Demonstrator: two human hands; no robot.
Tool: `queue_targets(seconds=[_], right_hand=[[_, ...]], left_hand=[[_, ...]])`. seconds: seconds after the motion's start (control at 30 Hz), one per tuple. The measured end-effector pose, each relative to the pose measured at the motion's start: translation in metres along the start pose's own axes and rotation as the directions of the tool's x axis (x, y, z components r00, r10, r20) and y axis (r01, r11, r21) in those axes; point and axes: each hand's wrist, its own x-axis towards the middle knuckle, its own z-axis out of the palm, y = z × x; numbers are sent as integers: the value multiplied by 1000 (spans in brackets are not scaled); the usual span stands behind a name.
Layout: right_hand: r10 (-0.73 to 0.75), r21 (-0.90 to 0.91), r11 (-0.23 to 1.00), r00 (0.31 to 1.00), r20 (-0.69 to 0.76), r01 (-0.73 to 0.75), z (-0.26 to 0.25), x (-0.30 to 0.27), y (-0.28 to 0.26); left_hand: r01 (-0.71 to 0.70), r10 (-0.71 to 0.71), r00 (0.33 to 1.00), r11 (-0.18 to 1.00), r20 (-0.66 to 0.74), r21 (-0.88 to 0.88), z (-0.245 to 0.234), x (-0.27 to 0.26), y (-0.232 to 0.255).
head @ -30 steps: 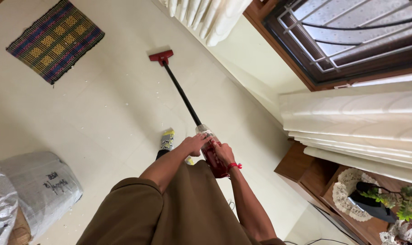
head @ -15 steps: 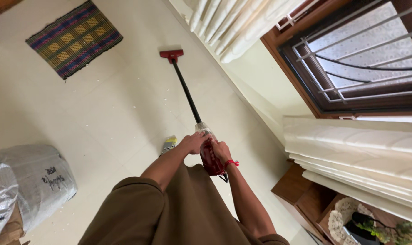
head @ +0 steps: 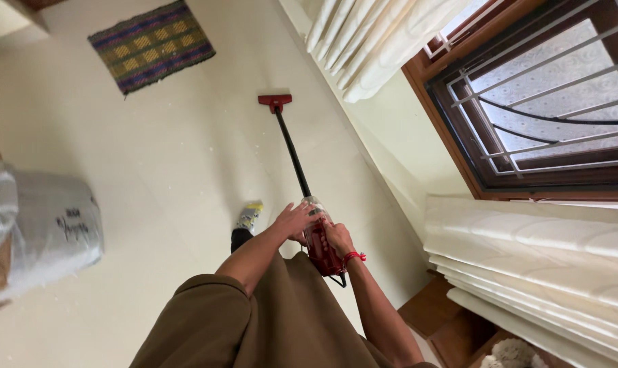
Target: The person vacuums the floor, moving around a table and television stand, and switches the vacuum head.
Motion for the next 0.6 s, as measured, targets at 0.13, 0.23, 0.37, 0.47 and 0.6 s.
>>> queue_targets(seconds=[0.13,0.23,0.37,0.47,0.6], right_hand=[[-22,-6,1000,998,61,23,-28,-5,48],[-23,-44,999,997,68,26,-52,-15,83],[-41,-84,995,996,75,48,-71,-33,122],[-32,-115,993,998,58,38,-88,-52,146],[-27,-160,986,998,57,36,-102,-78,166]], left_hand=[[41,-39,998,998,-52,38,42,-1,48],[81,-79,994,997,-77,19,80,1,86],[128,-129,991,991,-35,-41,112,-2,127],[103,-110,989,992,-103,-69,131,-10,155],[113,-120,988,991,-97,-75,144,-19,182]])
